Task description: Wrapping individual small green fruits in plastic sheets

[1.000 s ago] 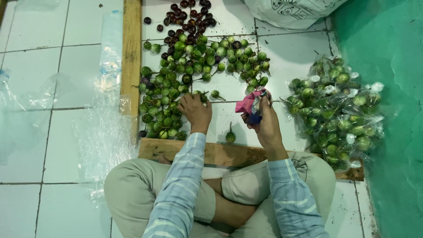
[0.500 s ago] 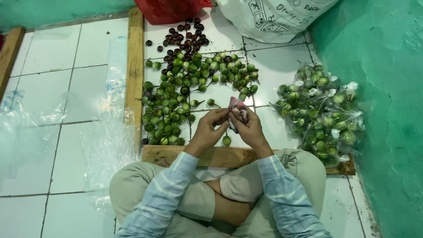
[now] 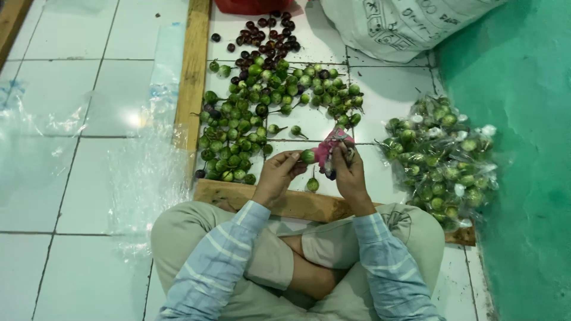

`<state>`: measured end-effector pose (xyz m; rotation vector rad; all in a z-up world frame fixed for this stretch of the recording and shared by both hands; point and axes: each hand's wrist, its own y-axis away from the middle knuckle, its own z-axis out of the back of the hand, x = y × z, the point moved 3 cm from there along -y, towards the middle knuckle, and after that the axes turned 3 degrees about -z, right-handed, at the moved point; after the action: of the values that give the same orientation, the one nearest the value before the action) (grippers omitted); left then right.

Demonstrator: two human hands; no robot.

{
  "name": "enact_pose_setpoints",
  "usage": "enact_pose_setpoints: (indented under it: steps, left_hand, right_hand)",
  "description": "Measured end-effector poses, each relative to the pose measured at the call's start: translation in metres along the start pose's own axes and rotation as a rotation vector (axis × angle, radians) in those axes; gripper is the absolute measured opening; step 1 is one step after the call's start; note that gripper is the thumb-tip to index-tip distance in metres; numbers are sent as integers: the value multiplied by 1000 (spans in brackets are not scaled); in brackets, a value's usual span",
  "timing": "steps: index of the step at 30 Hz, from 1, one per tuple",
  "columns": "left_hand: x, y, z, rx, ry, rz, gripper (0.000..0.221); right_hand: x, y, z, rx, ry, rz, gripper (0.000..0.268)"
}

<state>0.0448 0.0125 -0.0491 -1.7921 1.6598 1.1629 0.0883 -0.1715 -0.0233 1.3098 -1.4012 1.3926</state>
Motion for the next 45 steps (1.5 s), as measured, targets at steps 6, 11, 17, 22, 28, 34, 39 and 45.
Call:
enact_pose_setpoints:
  steps: [6, 11, 17, 22, 28, 34, 39, 45]
  left_hand:
    - [13, 5, 1, -22, 22, 169, 17]
    - [31, -3, 16, 1, 53, 245, 12]
    - [11, 4, 1, 73, 46, 253, 15]
    - [-2, 6, -9, 69, -36, 85, 18]
    - [-7, 8, -4, 61, -344, -182, 16]
    - [10, 5, 1, -14, -281, -171, 18]
    - [23, 11, 1, -62, -327, -68, 29]
    - [13, 21, -7, -85, -313, -35, 35]
  right_hand:
    - [62, 18, -48, 179, 323, 58, 22]
    - [42, 16, -37, 132, 497, 103, 21]
    - [85, 13, -48, 51, 336, 55, 15]
    - [36, 13, -24, 25, 99, -13, 27]
    - [65, 20, -48, 207, 287, -183, 28]
    - [68, 16, -50, 114, 347, -72, 14]
    - [58, 22, -50, 29, 497, 22, 18]
    - [53, 23, -51, 3, 427, -32, 24]
